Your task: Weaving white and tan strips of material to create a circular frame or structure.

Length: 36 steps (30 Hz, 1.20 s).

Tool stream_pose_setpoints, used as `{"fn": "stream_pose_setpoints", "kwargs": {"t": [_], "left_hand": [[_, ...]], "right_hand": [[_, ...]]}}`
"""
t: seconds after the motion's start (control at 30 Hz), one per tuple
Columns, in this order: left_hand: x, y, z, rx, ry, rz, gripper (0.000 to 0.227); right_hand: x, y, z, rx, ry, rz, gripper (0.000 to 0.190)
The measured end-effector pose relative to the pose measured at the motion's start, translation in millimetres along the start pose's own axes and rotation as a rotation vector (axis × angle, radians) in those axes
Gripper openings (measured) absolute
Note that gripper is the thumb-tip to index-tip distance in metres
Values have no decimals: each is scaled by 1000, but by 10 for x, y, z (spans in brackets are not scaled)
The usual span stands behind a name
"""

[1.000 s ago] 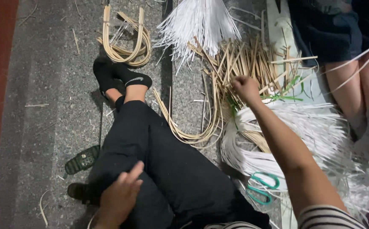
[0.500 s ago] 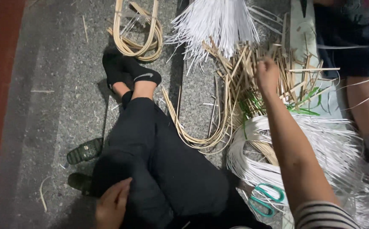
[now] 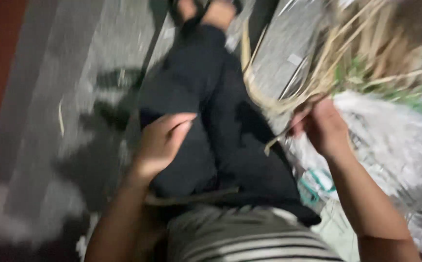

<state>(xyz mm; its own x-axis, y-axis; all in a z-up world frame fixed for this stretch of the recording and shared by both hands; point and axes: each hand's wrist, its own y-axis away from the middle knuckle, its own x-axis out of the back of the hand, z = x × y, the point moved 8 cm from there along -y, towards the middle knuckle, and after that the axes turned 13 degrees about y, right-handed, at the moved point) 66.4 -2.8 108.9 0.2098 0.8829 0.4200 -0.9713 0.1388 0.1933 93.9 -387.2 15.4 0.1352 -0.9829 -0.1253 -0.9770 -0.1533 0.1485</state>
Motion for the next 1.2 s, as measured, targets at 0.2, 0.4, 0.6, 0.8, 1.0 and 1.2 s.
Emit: {"fn": "stream_pose_setpoints", "kwargs": {"t": [0.2, 0.4, 0.6, 0.8, 1.0, 1.2], "left_hand": [[-308, 384, 409, -241, 30, -7, 17], [-350, 445, 417, -284, 35, 17, 17], [820, 630, 0, -238, 59, 365, 12], [1271, 794, 417, -325, 94, 648, 19], [740, 853, 428, -332, 108, 500, 15], [454, 723, 633, -363, 18, 365, 19]], "right_hand": [[-1380, 706, -20, -234, -61, -529, 40], [-1511, 688, -60, -218, 88, -576, 40], [-1190, 541, -327, -133, -25, -395, 37], [-1018, 502, -697, 3, -173, -295, 38], [-1296, 748, -461, -188, -180, -470, 34], [-1373, 850, -224, -250, 131, -582, 37]]}}
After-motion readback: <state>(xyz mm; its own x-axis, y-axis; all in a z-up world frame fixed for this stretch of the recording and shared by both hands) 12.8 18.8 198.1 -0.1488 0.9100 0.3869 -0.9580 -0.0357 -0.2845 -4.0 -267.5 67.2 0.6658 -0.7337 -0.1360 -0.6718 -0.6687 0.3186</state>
